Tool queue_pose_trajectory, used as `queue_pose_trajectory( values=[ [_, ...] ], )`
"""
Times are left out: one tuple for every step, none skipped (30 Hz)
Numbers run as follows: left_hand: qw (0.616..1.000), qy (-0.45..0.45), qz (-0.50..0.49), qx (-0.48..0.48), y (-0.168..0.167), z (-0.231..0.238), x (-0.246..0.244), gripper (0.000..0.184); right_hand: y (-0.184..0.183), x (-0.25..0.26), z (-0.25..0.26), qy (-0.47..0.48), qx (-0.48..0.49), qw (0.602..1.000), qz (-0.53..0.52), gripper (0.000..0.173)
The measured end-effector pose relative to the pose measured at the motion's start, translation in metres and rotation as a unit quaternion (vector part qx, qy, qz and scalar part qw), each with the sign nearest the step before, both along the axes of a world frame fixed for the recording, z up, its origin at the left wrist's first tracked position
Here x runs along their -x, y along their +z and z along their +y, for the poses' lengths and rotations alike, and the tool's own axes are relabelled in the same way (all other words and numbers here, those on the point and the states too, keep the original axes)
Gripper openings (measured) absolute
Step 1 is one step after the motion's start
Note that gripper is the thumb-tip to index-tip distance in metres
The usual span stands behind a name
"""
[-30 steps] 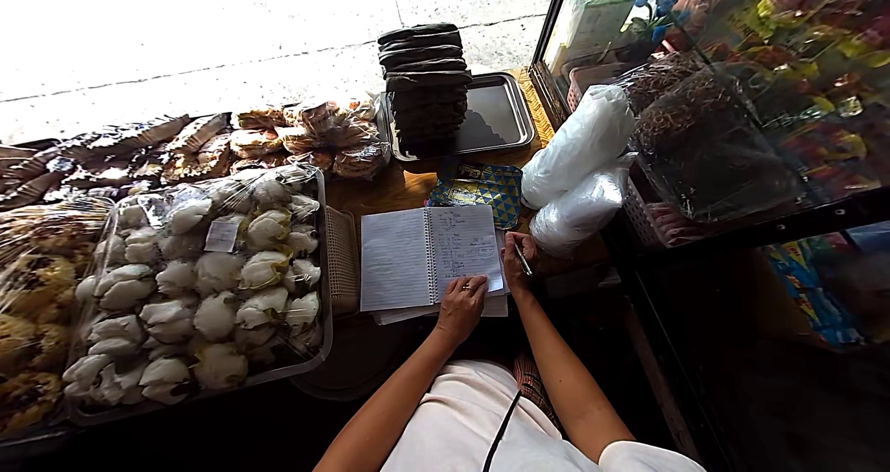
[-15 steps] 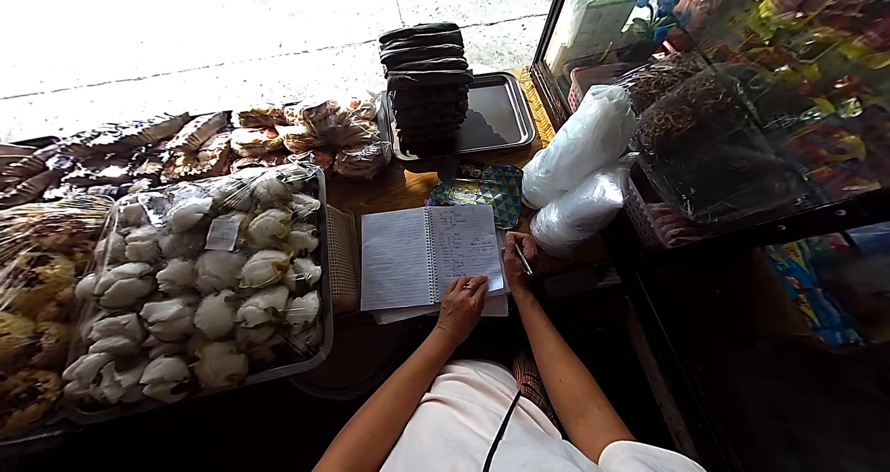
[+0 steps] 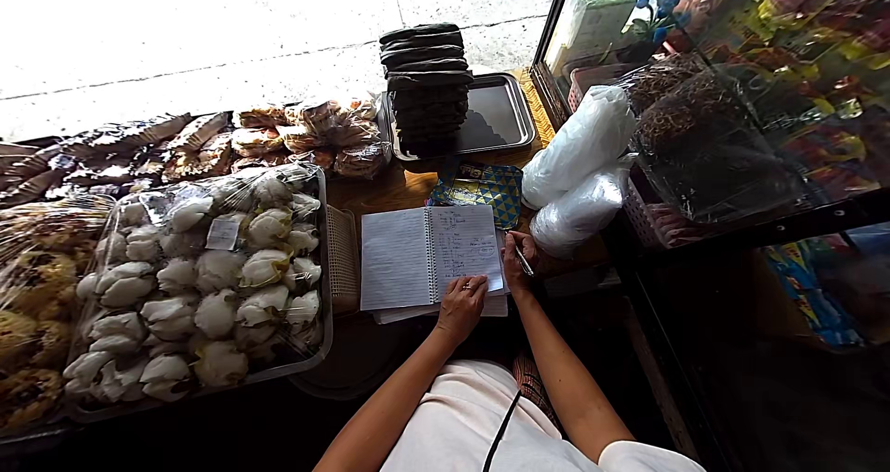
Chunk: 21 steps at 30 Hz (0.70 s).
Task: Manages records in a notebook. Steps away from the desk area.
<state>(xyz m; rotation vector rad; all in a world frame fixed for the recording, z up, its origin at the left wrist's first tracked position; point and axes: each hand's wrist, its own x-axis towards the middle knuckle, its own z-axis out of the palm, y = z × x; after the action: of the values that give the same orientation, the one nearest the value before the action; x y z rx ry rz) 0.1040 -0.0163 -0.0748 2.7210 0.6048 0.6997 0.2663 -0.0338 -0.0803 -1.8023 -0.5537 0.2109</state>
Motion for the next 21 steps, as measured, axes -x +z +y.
queue_pose_trajectory(
  values=[
    [1.000,0.001,-0.001,-0.001,0.0001,-0.0001,0.0000,0.023,-0.0007,-0.0001,0.0002,-0.001,0.001,1.000,-0.003,0.022],
    [1.000,0.002,-0.002,-0.002,0.0000,-0.0002,0.0000,0.023,-0.0020,-0.0005,0.0003,-0.001,0.002,1.000,-0.008,0.022],
    [1.000,0.003,-0.002,-0.003,0.0001,-0.0003,-0.0001,0.023,-0.0033,-0.0009,0.0004,-0.001,0.002,1.000,-0.012,0.022],
    [1.000,0.004,-0.004,-0.003,0.0000,-0.0005,-0.0004,0.023,-0.0039,-0.0009,0.0006,-0.001,0.001,1.000,-0.012,0.022],
    [1.000,0.004,-0.005,-0.003,0.0000,-0.0005,-0.0004,0.023,-0.0039,-0.0008,0.0008,-0.001,0.000,1.000,-0.013,0.021],
    [1.000,0.004,-0.004,-0.004,0.0001,-0.0004,-0.0003,0.023,-0.0043,-0.0010,0.0010,0.000,0.001,1.000,-0.015,0.021],
    [1.000,0.004,-0.002,-0.004,0.0002,-0.0003,-0.0002,0.023,-0.0039,-0.0011,0.0009,0.001,0.004,1.000,-0.017,0.021],
    [1.000,0.002,-0.002,-0.003,0.0001,-0.0003,-0.0001,0.023,-0.0031,-0.0012,0.0008,0.000,0.008,1.000,-0.019,0.021],
    [1.000,0.001,-0.004,-0.001,0.0001,-0.0002,-0.0002,0.023,-0.0014,-0.0010,0.0006,0.000,0.012,1.000,-0.017,0.021],
    [1.000,0.001,-0.006,-0.001,0.0001,0.0000,-0.0002,0.022,-0.0001,-0.0007,0.0006,0.000,0.014,1.000,-0.015,0.021],
    [1.000,0.001,-0.006,-0.002,0.0001,0.0000,-0.0002,0.022,0.0005,-0.0005,0.0005,0.001,0.015,1.000,-0.012,0.021],
    [1.000,0.001,-0.005,-0.001,0.0001,-0.0001,-0.0002,0.022,0.0008,-0.0003,0.0004,0.001,0.015,1.000,-0.010,0.021],
    [1.000,0.002,-0.004,-0.001,0.0001,-0.0002,-0.0002,0.022,0.0004,-0.0003,0.0005,0.000,0.015,1.000,-0.009,0.021],
    [1.000,0.003,-0.003,-0.001,0.0002,-0.0002,-0.0002,0.023,-0.0002,-0.0003,0.0007,0.000,0.016,1.000,-0.010,0.021],
    [1.000,0.003,-0.003,-0.001,0.0002,-0.0003,-0.0002,0.022,-0.0007,-0.0002,0.0008,0.000,0.014,1.000,-0.009,0.020],
    [1.000,0.002,-0.003,-0.001,0.0003,-0.0004,0.0000,0.022,-0.0007,-0.0001,0.0008,-0.001,0.013,1.000,-0.009,0.020],
    [1.000,0.002,-0.004,-0.002,0.0005,-0.0004,0.0001,0.022,-0.0006,0.0000,0.0008,-0.001,0.012,1.000,-0.008,0.020],
    [1.000,0.000,-0.004,-0.001,0.0006,-0.0004,0.0001,0.022,-0.0008,-0.0001,0.0008,-0.002,0.010,1.000,-0.009,0.020],
    [1.000,0.000,-0.004,-0.002,0.0004,-0.0003,0.0002,0.022,-0.0011,-0.0003,0.0007,-0.002,0.009,1.000,-0.010,0.020],
    [1.000,0.000,-0.002,-0.002,0.0001,-0.0002,0.0002,0.022,-0.0011,-0.0003,0.0006,-0.002,0.008,1.000,-0.011,0.020],
    [1.000,0.000,-0.002,-0.003,-0.0001,0.0000,0.0002,0.022,-0.0010,-0.0003,0.0005,-0.002,0.009,1.000,-0.012,0.020]
  ],
)
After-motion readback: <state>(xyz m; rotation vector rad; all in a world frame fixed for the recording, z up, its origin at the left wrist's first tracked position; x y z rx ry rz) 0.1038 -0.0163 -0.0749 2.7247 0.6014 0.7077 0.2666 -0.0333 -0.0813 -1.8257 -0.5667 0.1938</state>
